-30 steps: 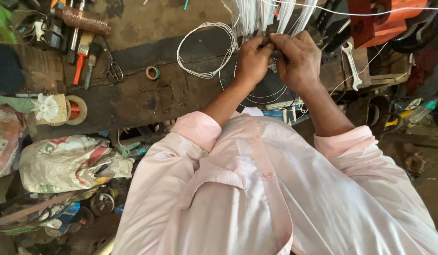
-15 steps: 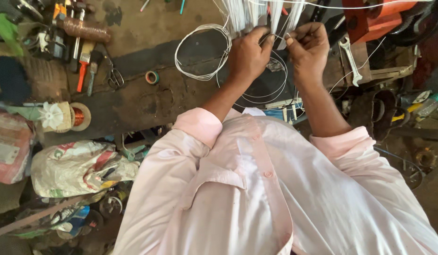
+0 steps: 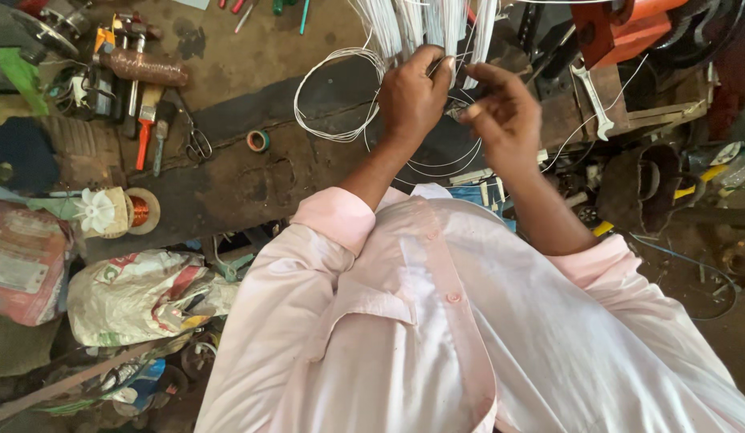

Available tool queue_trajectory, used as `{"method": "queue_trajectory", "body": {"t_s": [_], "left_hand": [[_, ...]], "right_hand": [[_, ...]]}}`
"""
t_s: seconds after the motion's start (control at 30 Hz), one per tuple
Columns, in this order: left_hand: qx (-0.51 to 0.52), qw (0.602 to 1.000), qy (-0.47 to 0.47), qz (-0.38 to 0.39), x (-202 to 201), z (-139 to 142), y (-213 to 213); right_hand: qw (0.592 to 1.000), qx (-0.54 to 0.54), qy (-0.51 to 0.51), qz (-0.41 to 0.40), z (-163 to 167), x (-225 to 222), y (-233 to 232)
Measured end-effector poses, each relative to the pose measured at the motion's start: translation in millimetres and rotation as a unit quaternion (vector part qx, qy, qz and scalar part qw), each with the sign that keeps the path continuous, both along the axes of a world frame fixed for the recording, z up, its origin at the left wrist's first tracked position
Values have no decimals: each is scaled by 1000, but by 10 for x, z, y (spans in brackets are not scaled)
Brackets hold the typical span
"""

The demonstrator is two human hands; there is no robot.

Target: The person pulls white wire from a spool across the workbench, gathers the length, and coils it by hand into loops. They then bundle and arrange the finished coils with the other coiled wire on the bench.

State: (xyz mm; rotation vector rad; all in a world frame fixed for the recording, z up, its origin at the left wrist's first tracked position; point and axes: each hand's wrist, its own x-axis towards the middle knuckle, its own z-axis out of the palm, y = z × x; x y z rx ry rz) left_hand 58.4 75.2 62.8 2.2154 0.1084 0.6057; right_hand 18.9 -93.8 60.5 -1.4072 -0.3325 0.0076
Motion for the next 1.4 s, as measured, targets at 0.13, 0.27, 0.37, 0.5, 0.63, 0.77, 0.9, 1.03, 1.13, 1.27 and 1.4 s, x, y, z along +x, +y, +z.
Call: {"method": "queue_trajectory", "body": {"t_s": [0.13,0.27,0.37,0.5,0.63,0.77,0.9,1.03,1.13,1.27,1.4], "left_hand": [[2,1000,11,-4,5,15,-6],[0,1000,-3,-10,6,37,-7],[-5,1000,2,-11,-2,42,2],[16,997,-64,-37,-24,60,49],[47,993,-86,-70,-48,108,133],[93,984,-127,-88,-42,153,209],[133,981,-119,-71,-24,145,237],[113,986,-102,-64,24,79,240],[93,988,-103,-63,45,2,220],[96,985,-130,-53,86,-58,198],[105,985,-124,-59,48,-51,176]], "right_hand": [[997,4,-58,47,-30,40,120],[996,-36,-62,45,-84,100,160],[996,-37,-63,47,-118,168,152],[998,-13,-28,63,-97,284,132],[996,6,-4,92,-35,306,166],[994,16,37,97,16,306,156],[980,116,102,127,21,398,91],[966,162,133,149,-32,463,63],[961,179,150,145,-84,467,40],[962,188,146,136,-145,522,12],[956,203,164,134,-182,560,-10]]}}
